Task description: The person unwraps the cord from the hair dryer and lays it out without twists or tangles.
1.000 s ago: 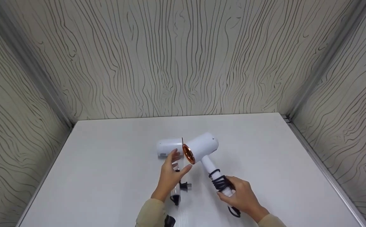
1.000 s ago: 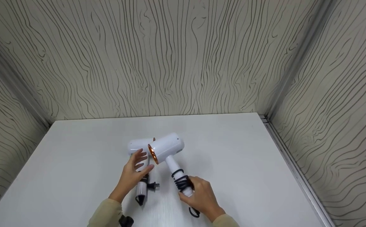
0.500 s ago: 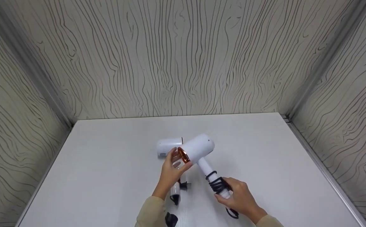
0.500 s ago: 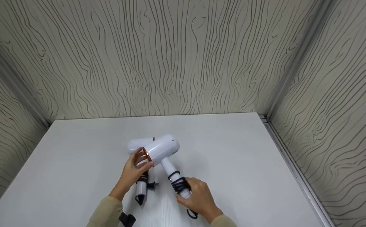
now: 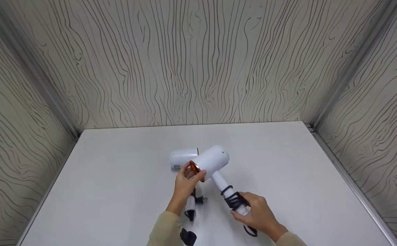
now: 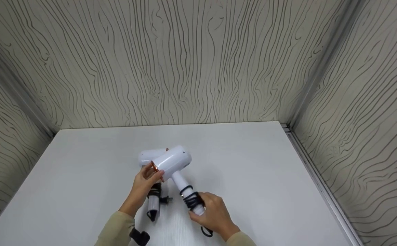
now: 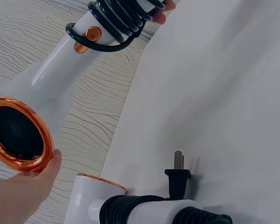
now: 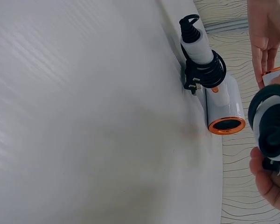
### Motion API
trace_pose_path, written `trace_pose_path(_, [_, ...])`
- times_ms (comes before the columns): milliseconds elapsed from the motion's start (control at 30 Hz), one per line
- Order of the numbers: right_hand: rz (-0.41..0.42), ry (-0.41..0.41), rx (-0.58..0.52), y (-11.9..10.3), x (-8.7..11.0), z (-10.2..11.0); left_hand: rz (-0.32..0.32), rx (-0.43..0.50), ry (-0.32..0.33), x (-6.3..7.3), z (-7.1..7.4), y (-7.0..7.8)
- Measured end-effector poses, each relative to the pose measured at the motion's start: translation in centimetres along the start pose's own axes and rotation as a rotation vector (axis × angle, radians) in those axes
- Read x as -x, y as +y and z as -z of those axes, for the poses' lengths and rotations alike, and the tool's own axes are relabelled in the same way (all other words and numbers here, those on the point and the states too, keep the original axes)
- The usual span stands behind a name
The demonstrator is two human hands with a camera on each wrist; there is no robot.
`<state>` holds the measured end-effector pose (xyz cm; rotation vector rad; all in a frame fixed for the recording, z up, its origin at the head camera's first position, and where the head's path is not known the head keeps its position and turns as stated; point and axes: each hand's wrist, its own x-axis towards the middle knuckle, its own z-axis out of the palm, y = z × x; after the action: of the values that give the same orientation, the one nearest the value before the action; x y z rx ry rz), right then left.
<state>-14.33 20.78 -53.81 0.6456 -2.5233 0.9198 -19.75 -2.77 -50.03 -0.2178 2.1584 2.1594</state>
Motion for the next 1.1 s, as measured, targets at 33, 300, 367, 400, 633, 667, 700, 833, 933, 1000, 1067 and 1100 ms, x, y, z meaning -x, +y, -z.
trace_pose_path(33, [0.003, 0.001, -0.001, 0.0, 0.0, 0.0, 0.006, 0.005, 0.002, 0.0, 0.0, 0.0])
trace_pose_path(300, [-0.018, -0.028, -0.024, 0.3, -0.1, 0.0, 0.036, 0.035, 0.013, -0.2, 0.0, -0.1])
trace_pose_path(367, [-0.041, -0.047, -0.031, 0.4, -0.1, 0.1, 0.040, 0.032, 0.021, -0.2, 0.0, -0.2])
trace_pose_path(400, [-0.057, -0.062, -0.036, 0.4, -0.1, 0.2, 0.042, 0.029, 0.026, -0.2, 0.1, -0.3])
trace_pose_path(633, [-0.168, -0.197, -0.099, 0.2, -0.4, 1.1, 0.059, 0.003, 0.063, -0.2, 0.2, -0.9])
trace_pose_path(667, [-0.181, -0.213, -0.120, 0.2, -0.5, 1.1, 0.061, 0.000, 0.066, -0.2, 0.3, -1.0])
trace_pose_path(700, [-0.191, -0.227, -0.141, 0.3, -0.5, 1.2, 0.067, -0.005, 0.070, -0.3, 0.3, -1.0])
trace_pose_path(833, [-0.218, -0.273, -0.211, 0.3, -0.8, 1.5, 0.078, 0.009, 0.070, -0.2, 0.4, -1.0])
trace_pose_path(933, [-0.237, -0.310, -0.256, 0.4, -0.9, 1.9, 0.084, 0.020, 0.062, -0.1, 0.4, -1.0])
trace_pose_path(1000, [-0.256, -0.348, -0.296, 0.6, -1.1, 2.3, 0.083, 0.010, 0.058, 0.0, 0.4, -1.0])
trace_pose_path(1067, [-0.276, -0.394, -0.350, 0.7, -1.3, 2.7, 0.082, 0.002, 0.059, 0.1, 0.5, -1.0])
trace_pose_path(1100, [-0.287, -0.420, -0.381, 0.8, -1.4, 2.9, 0.082, -0.004, 0.061, 0.1, 0.5, -1.0])
